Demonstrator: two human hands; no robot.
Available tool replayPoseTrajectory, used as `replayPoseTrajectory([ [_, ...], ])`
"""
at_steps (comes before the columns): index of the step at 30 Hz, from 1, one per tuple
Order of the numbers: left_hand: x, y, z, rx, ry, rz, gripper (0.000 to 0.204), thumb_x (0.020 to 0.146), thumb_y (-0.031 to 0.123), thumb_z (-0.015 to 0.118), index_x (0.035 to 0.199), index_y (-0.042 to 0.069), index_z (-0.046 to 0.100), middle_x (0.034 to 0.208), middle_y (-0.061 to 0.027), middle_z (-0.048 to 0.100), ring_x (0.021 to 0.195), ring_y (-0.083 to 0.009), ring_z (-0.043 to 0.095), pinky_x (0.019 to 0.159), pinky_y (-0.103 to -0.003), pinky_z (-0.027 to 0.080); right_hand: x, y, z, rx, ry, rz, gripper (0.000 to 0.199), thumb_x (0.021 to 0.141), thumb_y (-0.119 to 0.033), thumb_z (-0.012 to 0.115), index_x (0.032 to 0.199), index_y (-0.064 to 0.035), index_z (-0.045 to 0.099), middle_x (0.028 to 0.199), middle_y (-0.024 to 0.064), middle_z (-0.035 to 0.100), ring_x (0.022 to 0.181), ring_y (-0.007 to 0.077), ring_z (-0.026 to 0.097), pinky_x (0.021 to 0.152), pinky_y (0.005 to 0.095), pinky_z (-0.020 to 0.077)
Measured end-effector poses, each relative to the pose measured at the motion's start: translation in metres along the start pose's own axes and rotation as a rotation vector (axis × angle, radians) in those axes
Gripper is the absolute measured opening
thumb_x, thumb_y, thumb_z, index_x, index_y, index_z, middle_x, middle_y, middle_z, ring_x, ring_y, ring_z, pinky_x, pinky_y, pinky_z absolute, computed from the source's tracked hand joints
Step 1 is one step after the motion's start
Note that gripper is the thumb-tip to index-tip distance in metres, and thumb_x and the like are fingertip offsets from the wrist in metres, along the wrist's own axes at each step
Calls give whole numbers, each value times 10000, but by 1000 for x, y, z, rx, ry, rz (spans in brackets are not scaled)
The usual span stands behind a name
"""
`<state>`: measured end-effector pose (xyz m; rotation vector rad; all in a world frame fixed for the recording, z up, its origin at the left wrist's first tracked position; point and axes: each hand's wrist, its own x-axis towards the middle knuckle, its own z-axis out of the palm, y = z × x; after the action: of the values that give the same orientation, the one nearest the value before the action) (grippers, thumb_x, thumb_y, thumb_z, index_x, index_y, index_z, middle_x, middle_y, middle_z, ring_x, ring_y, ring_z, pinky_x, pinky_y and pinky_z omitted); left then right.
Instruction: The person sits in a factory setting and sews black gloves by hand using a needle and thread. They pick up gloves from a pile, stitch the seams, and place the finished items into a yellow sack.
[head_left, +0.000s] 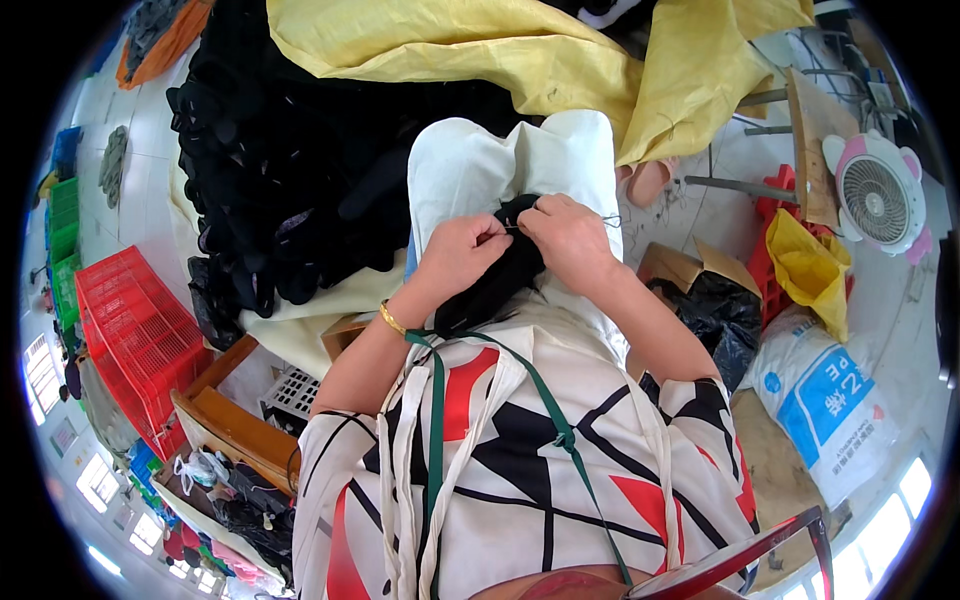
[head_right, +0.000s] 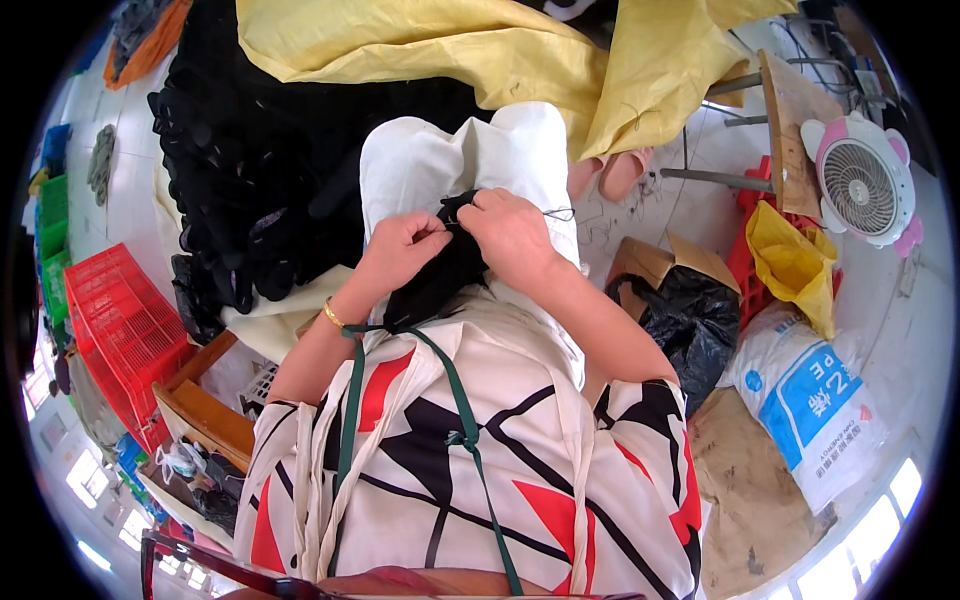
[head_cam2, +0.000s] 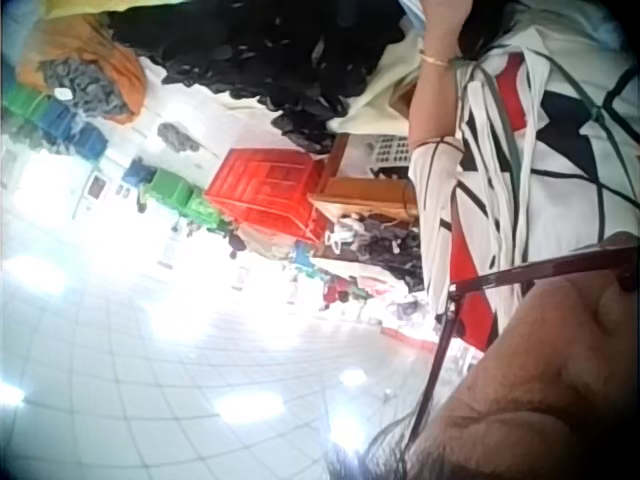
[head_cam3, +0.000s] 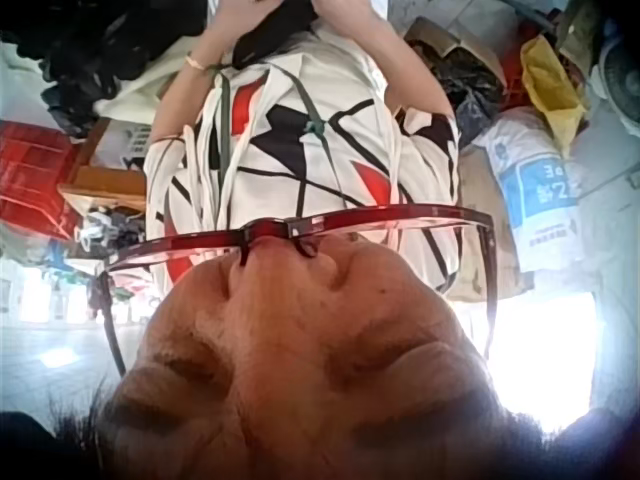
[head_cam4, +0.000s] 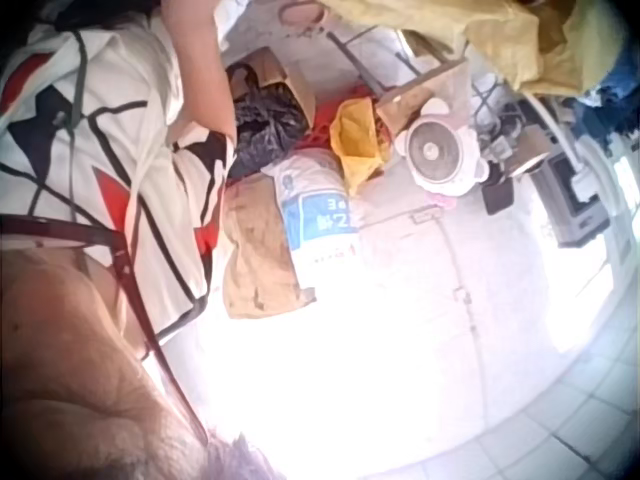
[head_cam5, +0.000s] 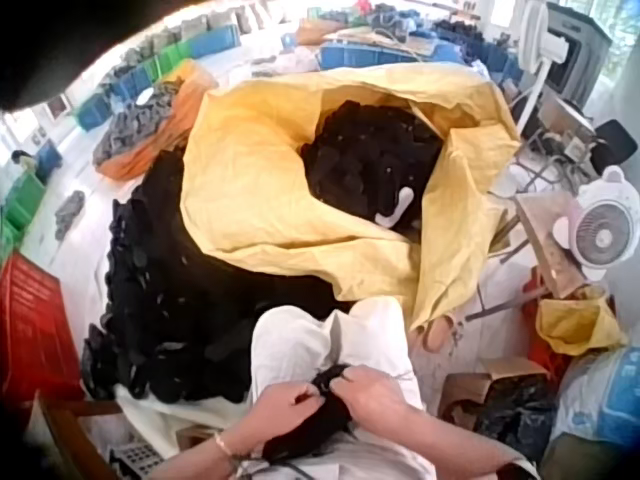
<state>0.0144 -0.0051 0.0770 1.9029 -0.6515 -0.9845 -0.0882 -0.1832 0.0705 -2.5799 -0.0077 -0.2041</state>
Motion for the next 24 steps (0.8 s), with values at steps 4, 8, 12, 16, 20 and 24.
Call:
replayPoseTrajectory([
  [4, 14, -18, 1, -75, 47, 72, 116, 912, 115, 654, 887, 4, 633, 753, 12, 583, 692, -56, 516, 606, -234, 433, 2, 6, 4, 62, -39, 8, 103, 762, -84, 688, 851, -96, 638, 784, 79, 572, 777, 281, 613, 634, 394, 509],
  [8, 17, -40, 7, -189, 23, -32, 110, 922, 115, 658, 892, 9, 649, 796, 22, 602, 716, -48, 506, 635, -223, 426, 0, -1, 13, 262, 14, 154, 89, 801, -101, 670, 888, -102, 650, 806, 71, 575, 803, 292, 614, 645, 391, 510],
  [12, 17, -46, 16, -234, 67, -40, 117, 916, 126, 678, 902, 10, 672, 803, 23, 620, 673, -44, 482, 587, -212, 399, 1, -8, 24, 327, 16, 209, 58, 885, -139, 653, 918, -93, 665, 854, 63, 616, 782, 258, 630, 645, 387, 510],
  [16, 14, -33, 6, -639, 11, -369, 103, 898, 135, 705, 895, 34, 686, 793, 26, 623, 623, -33, 463, 518, -193, 348, -12, 14, 24, 1209, 211, 655, 88, 982, -169, 572, 946, -95, 602, 899, 45, 641, 696, 149, 576, 591, 321, 492],
  [20, 12, -44, 3, -856, 14, -396, 106, 890, 152, 717, 882, 53, 680, 780, 26, 613, 607, -35, 471, 509, -180, 337, -53, 83, -25, 1876, 614, 1031, 31, 1005, -100, 501, 1003, -108, 531, 824, 19, 563, 661, 97, 503, 579, 247, 462],
  [24, 13, -42, 5, -908, 0, -411, 126, 887, 171, 724, 871, 55, 681, 764, 18, 611, 585, -43, 468, 503, -180, 343, -169, 213, -52, 1761, 1249, 1058, 66, 988, -89, 514, 946, -56, 552, 723, 71, 576, 668, 189, 568, 806, 387, 564],
])
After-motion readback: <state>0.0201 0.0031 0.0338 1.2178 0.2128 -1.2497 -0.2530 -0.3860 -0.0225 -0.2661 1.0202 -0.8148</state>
